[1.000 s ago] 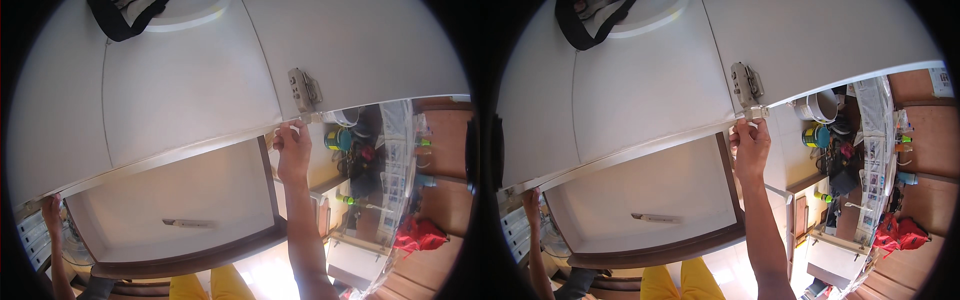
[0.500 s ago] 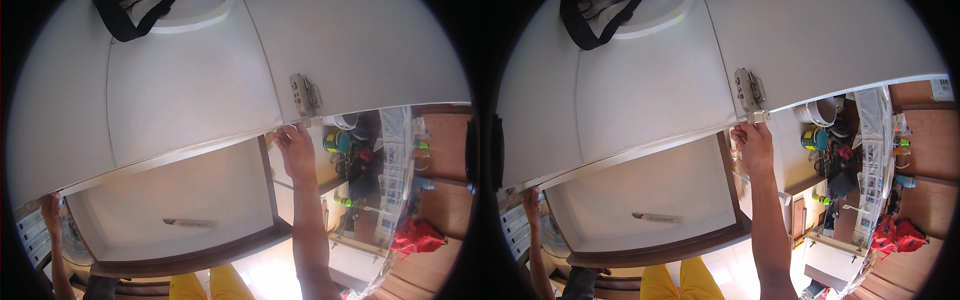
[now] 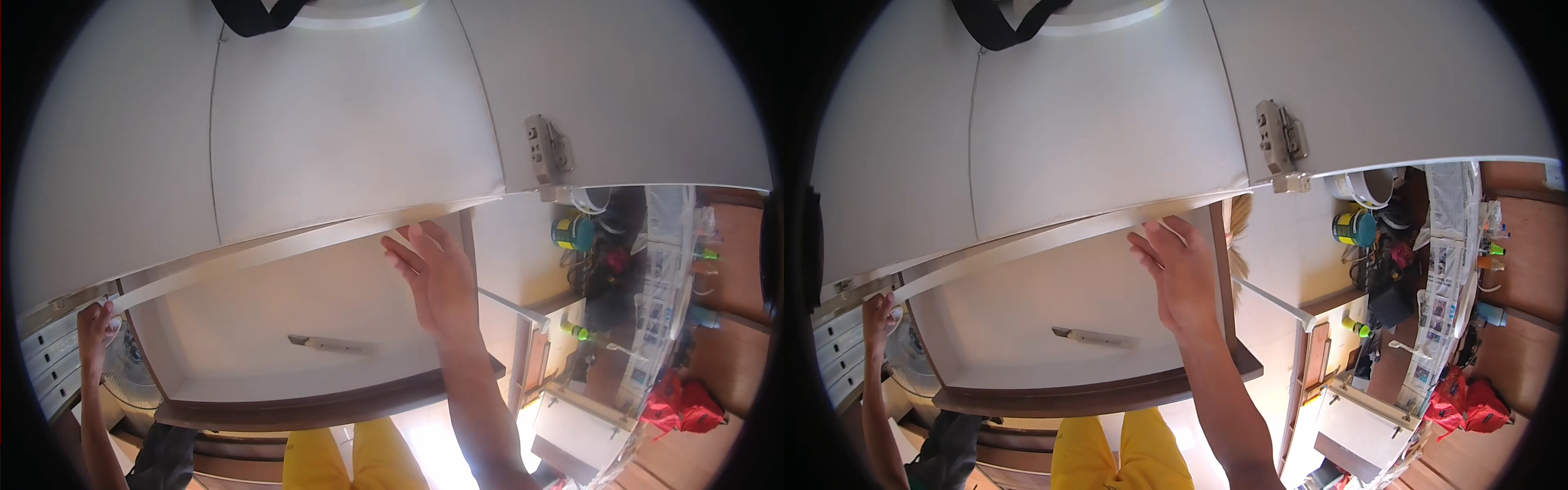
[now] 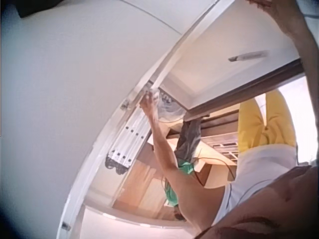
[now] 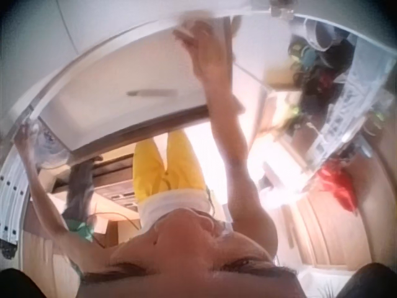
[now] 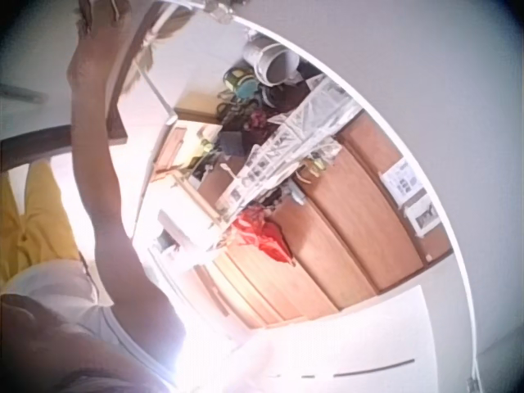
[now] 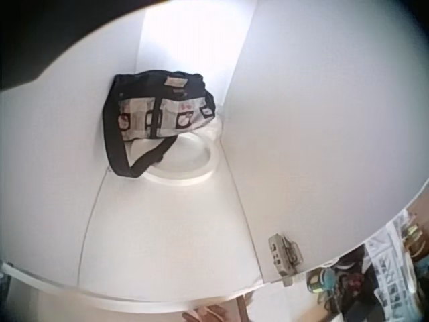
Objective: The person applies a strip of white edge banding to the front edge of a white cabinet door. They smooth the strip along the edge, press it firmly, and trim the excess material at the ends using a utility knife.
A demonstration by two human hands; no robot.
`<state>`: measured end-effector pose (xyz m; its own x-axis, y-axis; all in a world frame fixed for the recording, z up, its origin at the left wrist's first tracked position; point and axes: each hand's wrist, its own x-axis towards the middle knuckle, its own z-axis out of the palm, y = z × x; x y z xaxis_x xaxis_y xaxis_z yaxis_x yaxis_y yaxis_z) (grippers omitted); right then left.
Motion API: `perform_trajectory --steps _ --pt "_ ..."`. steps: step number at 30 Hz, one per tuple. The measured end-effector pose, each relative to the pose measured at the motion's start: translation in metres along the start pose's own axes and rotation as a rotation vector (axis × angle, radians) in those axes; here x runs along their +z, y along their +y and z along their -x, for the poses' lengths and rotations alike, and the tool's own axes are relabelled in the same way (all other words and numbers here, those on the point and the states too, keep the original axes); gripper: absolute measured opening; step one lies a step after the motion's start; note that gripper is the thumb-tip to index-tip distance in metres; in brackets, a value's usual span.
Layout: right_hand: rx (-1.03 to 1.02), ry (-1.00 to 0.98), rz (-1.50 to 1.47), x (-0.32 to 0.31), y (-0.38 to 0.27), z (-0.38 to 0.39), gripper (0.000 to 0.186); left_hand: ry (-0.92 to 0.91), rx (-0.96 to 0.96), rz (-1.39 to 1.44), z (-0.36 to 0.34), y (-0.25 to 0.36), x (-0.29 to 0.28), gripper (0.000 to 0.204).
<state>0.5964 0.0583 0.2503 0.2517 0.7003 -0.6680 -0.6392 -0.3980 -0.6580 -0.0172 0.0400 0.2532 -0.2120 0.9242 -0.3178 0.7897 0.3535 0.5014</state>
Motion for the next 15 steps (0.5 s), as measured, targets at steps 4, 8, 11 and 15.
perform_trajectory --steps 4,8,11,15 --pt "0.033 -0.109 -0.075 0.004 0.011 -0.005 0.013 -0.048 -0.073 0.054 0.011 0.010 -0.008 0.054" --pt "0.032 -0.065 -0.028 0.007 0.025 -0.017 0.015 -0.227 -0.129 0.041 0.005 0.023 -0.023 0.053" --pt "0.021 -0.023 0.007 0.013 0.025 -0.018 0.016 -0.262 -0.137 0.031 0.000 0.013 -0.028 0.052" --pt "0.005 0.028 0.079 0.014 0.025 -0.021 0.018 -0.291 -0.133 0.006 0.000 0.022 -0.027 0.049"
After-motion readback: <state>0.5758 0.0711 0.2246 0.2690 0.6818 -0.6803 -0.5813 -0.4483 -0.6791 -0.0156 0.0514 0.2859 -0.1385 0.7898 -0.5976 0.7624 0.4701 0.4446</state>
